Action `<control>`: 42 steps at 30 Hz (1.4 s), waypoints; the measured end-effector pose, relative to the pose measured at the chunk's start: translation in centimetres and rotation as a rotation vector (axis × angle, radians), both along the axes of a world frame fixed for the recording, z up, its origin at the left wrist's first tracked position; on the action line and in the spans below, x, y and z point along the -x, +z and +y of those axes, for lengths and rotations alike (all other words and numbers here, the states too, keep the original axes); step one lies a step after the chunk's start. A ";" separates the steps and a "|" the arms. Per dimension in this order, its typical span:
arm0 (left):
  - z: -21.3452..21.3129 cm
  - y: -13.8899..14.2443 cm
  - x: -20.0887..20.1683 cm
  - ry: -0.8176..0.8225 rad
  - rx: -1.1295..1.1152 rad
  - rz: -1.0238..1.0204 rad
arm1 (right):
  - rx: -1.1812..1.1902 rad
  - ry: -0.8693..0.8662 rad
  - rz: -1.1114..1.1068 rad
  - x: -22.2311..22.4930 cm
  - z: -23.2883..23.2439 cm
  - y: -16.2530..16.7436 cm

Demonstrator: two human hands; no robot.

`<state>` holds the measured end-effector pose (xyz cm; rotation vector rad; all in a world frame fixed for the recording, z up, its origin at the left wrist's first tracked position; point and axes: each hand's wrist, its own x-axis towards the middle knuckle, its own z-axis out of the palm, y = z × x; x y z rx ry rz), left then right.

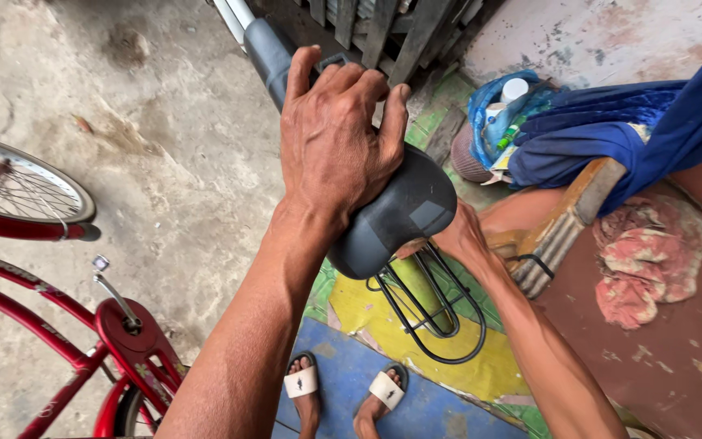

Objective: The person wipes the front tire and rim of a red bicycle with a cloth, then moves to a green bicycle and wipes the seat, handlebars, and rear wheel area. The person uses a cloth to clean both bicycles in a workshop setting.

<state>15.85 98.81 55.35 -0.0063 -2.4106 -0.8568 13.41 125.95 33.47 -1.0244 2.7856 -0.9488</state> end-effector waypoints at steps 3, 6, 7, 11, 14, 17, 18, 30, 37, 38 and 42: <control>-0.1 0.1 0.0 -0.004 0.010 0.015 | -0.152 0.017 -0.205 2.6 -2.6 -4.0; -0.1 0.3 0.1 0.007 0.017 0.023 | -0.318 -0.010 -0.319 4.2 -5.1 -6.5; -0.1 0.3 0.1 0.016 0.021 0.023 | -0.367 -0.020 -0.343 4.6 -6.0 -7.0; -0.2 0.3 0.1 0.022 -0.018 0.007 | -0.507 -0.057 -0.389 5.0 -9.2 -8.0; -0.2 0.3 0.1 0.032 -0.029 -0.021 | -0.558 -0.066 -0.394 5.2 -9.9 -8.4; -0.2 0.3 0.1 0.029 -0.029 -0.020 | -0.551 -0.059 -0.386 5.3 -9.4 -8.8; -0.2 0.3 0.1 0.027 -0.029 -0.020 | -0.525 -0.051 -0.385 5.4 -9.1 -8.9; -0.3 1.0 0.1 0.029 -0.028 -0.039 | 0.111 -0.063 -0.493 5.2 -2.8 -3.2; 0.0 0.8 0.2 0.038 -0.027 -0.002 | -0.047 0.055 -0.117 -3.8 -4.8 -2.2; 0.0 0.8 0.2 0.035 -0.023 0.001 | -0.132 0.074 -0.055 -4.9 -5.5 -2.2; -0.3 0.8 0.2 0.032 -0.009 0.006 | -0.141 0.034 -0.284 -6.2 -7.3 -1.9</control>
